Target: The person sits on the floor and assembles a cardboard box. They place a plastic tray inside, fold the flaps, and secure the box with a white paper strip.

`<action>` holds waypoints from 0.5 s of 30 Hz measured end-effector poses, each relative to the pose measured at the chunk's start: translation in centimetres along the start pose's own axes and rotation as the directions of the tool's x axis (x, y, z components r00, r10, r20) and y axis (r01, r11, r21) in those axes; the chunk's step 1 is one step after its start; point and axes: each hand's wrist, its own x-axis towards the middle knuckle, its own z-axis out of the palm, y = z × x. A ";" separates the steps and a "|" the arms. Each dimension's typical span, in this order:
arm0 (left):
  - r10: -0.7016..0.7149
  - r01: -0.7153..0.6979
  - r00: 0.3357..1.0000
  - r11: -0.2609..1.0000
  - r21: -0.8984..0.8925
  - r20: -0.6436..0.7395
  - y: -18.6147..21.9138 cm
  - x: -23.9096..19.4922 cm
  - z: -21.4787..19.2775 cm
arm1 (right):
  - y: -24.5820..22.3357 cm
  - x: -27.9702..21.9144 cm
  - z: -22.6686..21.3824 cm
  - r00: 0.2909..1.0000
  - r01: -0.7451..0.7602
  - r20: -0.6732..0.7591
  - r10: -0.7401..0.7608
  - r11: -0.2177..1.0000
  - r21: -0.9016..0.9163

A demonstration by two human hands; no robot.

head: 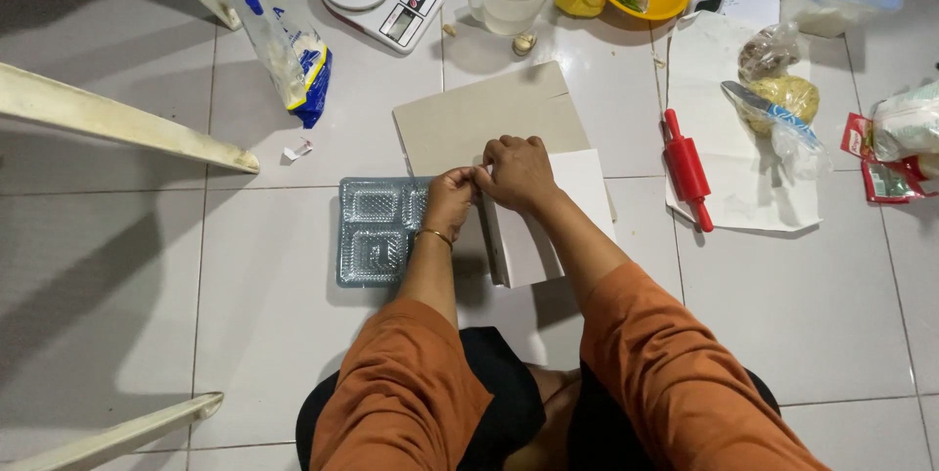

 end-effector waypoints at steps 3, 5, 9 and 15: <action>-0.061 0.061 0.998 0.998 0.001 0.026 4.7 -3.2 1.4 | 0.8 0.0 1.2 0.999 -0.033 -0.021 0.032 0.999 -0.037; -0.094 0.094 0.996 0.996 -0.003 0.000 5.1 -3.8 1.7 | 1.2 0.1 2.2 0.998 -0.041 -0.041 0.039 0.998 -0.039; -0.212 0.238 0.968 0.944 0.227 -0.135 3.0 -4.7 2.0 | 1.3 -0.6 2.1 0.984 -0.038 -0.175 0.036 0.999 -0.011; -0.179 0.239 0.971 0.750 0.617 -0.158 5.9 -11.1 3.6 | 8.0 -5.1 0.6 0.817 -0.288 -0.469 0.335 0.942 0.172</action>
